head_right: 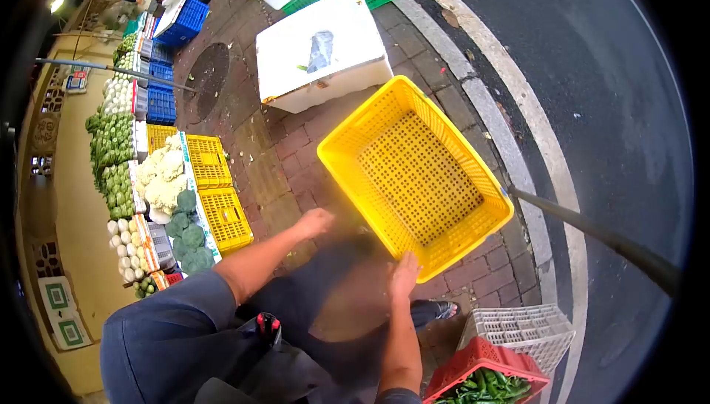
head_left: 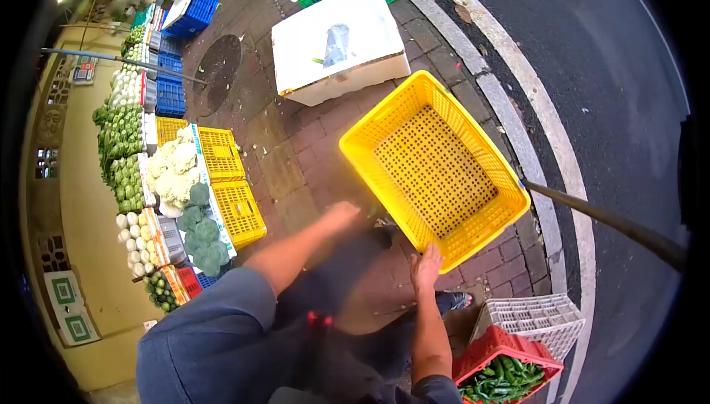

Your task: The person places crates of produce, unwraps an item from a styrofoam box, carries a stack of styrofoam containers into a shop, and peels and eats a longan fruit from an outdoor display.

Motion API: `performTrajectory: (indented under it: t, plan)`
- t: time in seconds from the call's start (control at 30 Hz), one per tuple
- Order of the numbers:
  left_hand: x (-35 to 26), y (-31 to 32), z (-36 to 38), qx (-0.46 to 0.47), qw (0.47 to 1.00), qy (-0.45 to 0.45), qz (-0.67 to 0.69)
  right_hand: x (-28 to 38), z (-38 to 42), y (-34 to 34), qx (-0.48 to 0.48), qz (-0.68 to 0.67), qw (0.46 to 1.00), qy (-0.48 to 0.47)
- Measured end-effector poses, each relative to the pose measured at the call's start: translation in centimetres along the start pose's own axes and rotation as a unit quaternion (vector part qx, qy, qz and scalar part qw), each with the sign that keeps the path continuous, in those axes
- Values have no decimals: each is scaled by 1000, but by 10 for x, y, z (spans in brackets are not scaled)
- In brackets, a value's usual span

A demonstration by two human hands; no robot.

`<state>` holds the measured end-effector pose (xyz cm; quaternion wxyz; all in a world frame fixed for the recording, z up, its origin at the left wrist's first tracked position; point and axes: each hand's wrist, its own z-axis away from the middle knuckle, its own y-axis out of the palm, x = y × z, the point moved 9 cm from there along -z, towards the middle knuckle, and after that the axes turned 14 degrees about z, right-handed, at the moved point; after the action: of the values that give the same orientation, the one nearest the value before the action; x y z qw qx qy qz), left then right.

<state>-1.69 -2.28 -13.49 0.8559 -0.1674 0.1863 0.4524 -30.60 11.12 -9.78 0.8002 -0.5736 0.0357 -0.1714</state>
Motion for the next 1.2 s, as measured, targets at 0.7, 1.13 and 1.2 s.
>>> performTrajectory:
  t: [0.7,1.13,1.2]
  plan:
    - [78,-265,98,-220,914,-28,340,11,-126,-142,163,-115,979,38]
    - [-133,-541,-142,-350,901,158,-204,86,-156,-191,167,-192,940,229]
    - [-130,-559,-181,-330,902,125,-250,95,-149,-195,192,-165,941,225]
